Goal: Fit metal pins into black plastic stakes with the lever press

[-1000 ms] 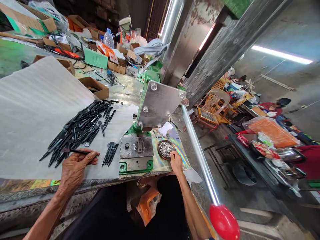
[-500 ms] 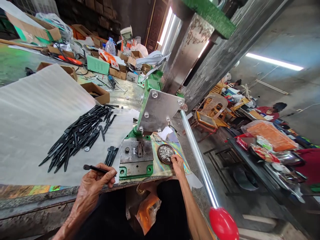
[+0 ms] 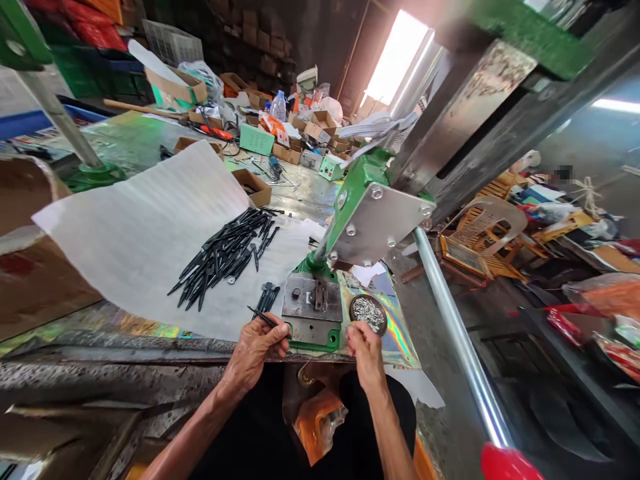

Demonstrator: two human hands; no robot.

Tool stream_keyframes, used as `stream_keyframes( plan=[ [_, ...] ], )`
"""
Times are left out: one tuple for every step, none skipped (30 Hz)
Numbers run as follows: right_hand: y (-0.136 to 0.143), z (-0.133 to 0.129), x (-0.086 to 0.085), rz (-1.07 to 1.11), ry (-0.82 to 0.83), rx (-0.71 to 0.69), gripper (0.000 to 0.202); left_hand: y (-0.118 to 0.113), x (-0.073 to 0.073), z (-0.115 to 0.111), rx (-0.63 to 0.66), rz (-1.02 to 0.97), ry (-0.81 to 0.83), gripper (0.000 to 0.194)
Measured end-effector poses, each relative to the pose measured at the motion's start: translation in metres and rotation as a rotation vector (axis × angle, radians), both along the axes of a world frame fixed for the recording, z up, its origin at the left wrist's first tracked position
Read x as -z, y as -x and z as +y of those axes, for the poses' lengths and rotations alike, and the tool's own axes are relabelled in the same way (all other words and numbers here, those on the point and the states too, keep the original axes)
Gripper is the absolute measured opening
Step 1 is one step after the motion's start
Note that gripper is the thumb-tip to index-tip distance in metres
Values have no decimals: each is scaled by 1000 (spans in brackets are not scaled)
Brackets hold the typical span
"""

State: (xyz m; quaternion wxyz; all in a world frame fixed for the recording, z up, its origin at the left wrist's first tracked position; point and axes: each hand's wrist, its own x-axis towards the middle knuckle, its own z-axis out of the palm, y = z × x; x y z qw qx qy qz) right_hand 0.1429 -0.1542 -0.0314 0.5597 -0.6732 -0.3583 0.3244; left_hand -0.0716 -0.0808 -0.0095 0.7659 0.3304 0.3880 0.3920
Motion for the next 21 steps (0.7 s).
stream_keyframes(
  plan=[
    [18, 1, -6, 43, 10, -49, 27, -3, 0, 0, -15, -32, 20, 42],
    [35, 3, -11, 80, 17, -91, 26, -5, -1, -1, -29, -64, 42, 42],
    [51, 4, -17, 112, 23, -128, 26, -7, -1, -1, -43, -96, 63, 43],
    [64, 6, -23, 136, 25, -158, 25, -9, -2, -1, -55, -127, 83, 43],
    [76, 7, -28, 151, 27, -181, 25, -11, -2, -1, -68, -160, 102, 43],
    [85, 7, -34, 158, 27, -200, 24, -12, -2, -2, -79, -195, 121, 44],
    [92, 8, -38, 159, 24, -215, 24, -13, -2, -2, -86, -232, 140, 44],
    [97, 8, -42, 159, 21, -227, 23, -14, -2, -2, -87, -267, 158, 44],
    [101, 8, -46, 158, 17, -234, 23, -15, -2, -2, -86, -300, 175, 43],
    [103, 8, -48, 156, 12, -236, 22, -16, -2, -2, -83, -332, 187, 43],
    [105, 8, -50, 156, 7, -235, 22, -16, -3, -2, -81, -360, 192, 42],
    [106, 8, -52, 157, 2, -232, 22, -17, -3, -3, -78, -384, 194, 42],
    [107, 8, -53, 156, -5, -231, 22, -17, -4, -3, -75, -403, 192, 41],
    [108, 7, -53, 156, -10, -230, 21, -17, -5, -3, -70, -419, 191, 41],
    [108, 8, -53, 161, -15, -230, 21, -17, -6, -4, -63, -431, 190, 41],
    [108, 8, -53, 173, -19, -229, 21, -17, -7, -4, -54, -441, 192, 40],
    [108, 8, -52, 188, -21, -227, 21, -17, -8, -5, -44, -450, 194, 40],
    [109, 8, -51, 203, -24, -222, 21, -17, -9, -5, -35, -459, 194, 40],
    [109, 8, -50, 217, -26, -217, 21, -17, -10, -6, -27, -467, 192, 40],
    [109, 9, -49, 225, -28, -213, 21, -18, -10, -6, -22, -473, 188, 40],
    [109, 9, -48, 229, -30, -212, 21, -18, -11, -7, -20, -478, 184, 40]
  ],
)
